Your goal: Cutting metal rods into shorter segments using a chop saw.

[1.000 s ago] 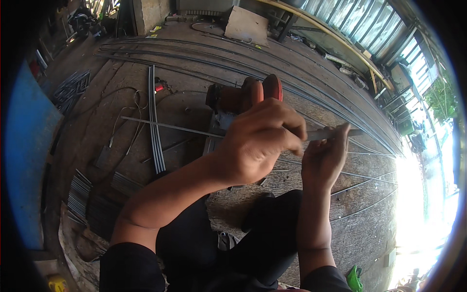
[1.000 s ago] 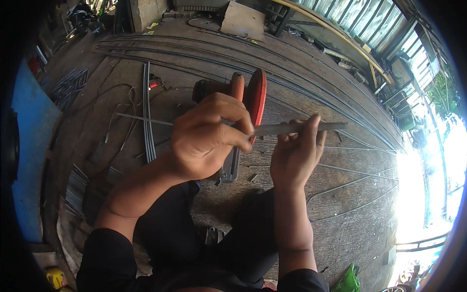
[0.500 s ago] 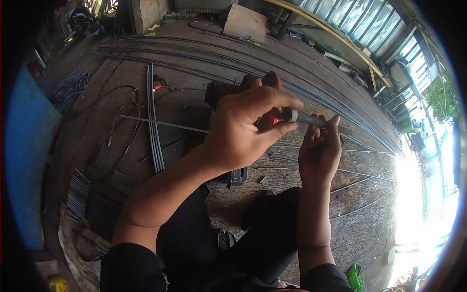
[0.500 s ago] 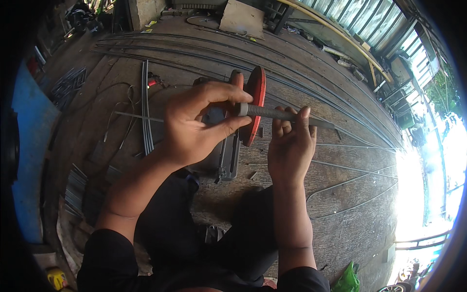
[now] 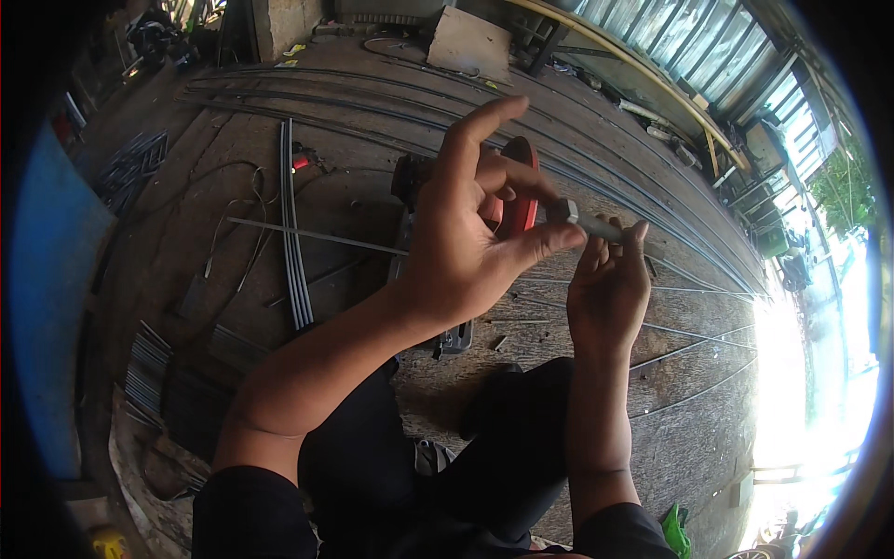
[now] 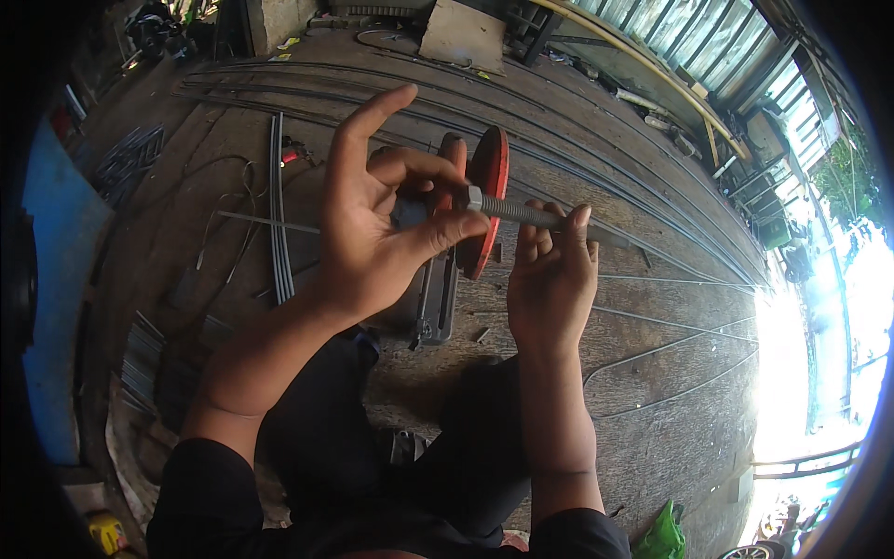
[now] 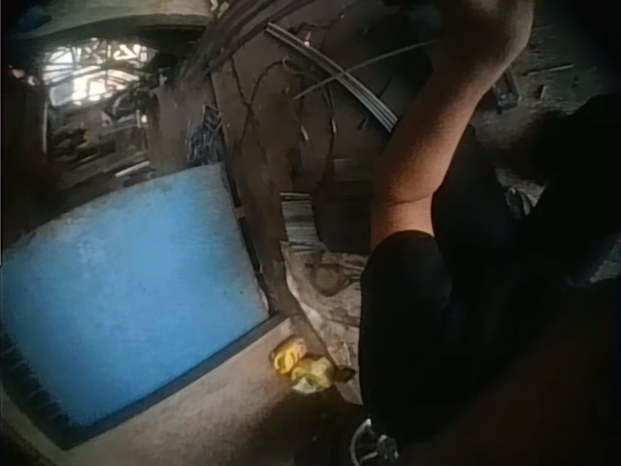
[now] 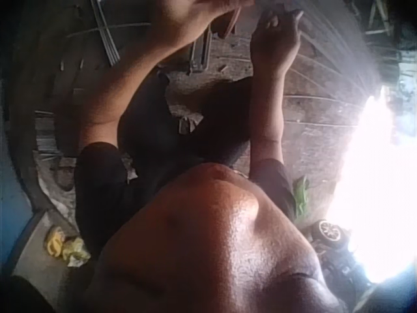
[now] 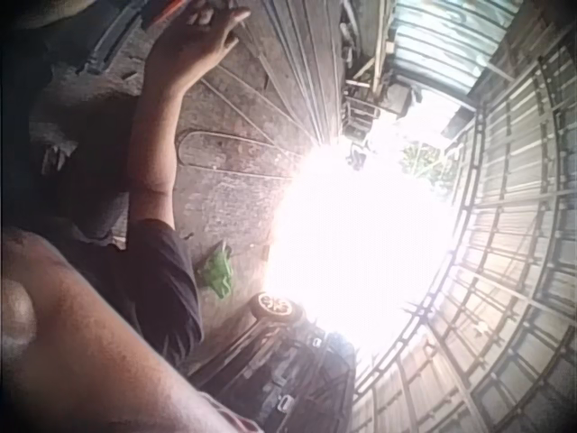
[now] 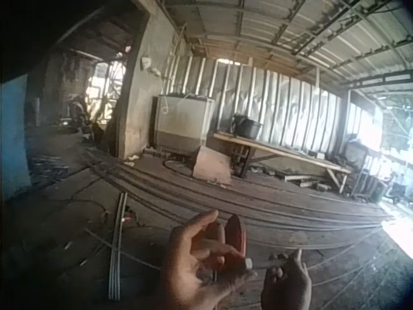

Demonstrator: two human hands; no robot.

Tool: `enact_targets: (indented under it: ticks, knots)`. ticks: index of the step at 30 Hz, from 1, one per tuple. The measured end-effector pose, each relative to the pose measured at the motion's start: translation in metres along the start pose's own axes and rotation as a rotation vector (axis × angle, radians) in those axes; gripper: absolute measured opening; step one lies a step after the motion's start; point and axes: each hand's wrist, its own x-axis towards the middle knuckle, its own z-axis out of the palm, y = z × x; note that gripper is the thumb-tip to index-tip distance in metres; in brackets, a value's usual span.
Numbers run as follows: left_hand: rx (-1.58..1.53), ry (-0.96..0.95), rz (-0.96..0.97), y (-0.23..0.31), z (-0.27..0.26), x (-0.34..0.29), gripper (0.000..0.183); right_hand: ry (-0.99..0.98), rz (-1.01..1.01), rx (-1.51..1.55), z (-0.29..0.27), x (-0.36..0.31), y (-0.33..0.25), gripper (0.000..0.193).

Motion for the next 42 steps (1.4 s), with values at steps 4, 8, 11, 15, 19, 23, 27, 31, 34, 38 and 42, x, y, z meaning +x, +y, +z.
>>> enact_targets:
  ticks: [4,8,11,15,19,23,27,31,34,38,42]
  knots:
    - [-0.004,-0.002,0.182,0.0,0.005,0.003,0.087,-0.002,0.003,0.006,-0.005,0.002,0.001,0.023]
    - [-0.03,-0.023,0.074,-0.003,0.0,0.001,0.092,-0.004,0.016,0.01,0.001,-0.001,0.002,0.022]
    - [-0.174,0.003,0.134,0.001,0.006,0.001,0.096,-0.002,0.002,-0.008,0.0,-0.002,0.004,0.022]
    - [-0.091,0.002,0.05,-0.004,0.001,-0.001,0.094,-0.012,0.026,0.02,0.001,-0.002,0.001,0.02]
    - [-0.156,-0.058,0.111,-0.002,-0.001,0.003,0.094,-0.016,0.006,-0.008,0.0,-0.001,0.003,0.019]
    - [-0.168,-0.022,0.042,0.0,0.001,0.002,0.095,-0.047,0.026,0.021,0.001,-0.002,0.002,0.018]
    - [-0.271,0.028,0.125,0.002,0.008,0.004,0.095,-0.07,0.037,0.054,-0.003,-0.001,0.003,0.017]
    - [-0.172,-0.042,0.006,-0.003,-0.002,0.001,0.101,-0.118,0.037,0.047,-0.004,-0.002,0.002,0.017]
    - [-0.216,0.047,0.088,0.005,0.01,0.002,0.101,-0.064,0.025,0.008,-0.001,-0.002,0.003,0.017]
    - [-0.124,0.007,0.054,0.0,0.001,-0.001,0.097,-0.09,0.018,0.011,0.001,-0.005,0.002,0.015]
    - [-0.131,-0.085,0.13,0.002,-0.003,0.001,0.091,-0.124,0.021,0.052,-0.002,-0.003,0.003,0.013]
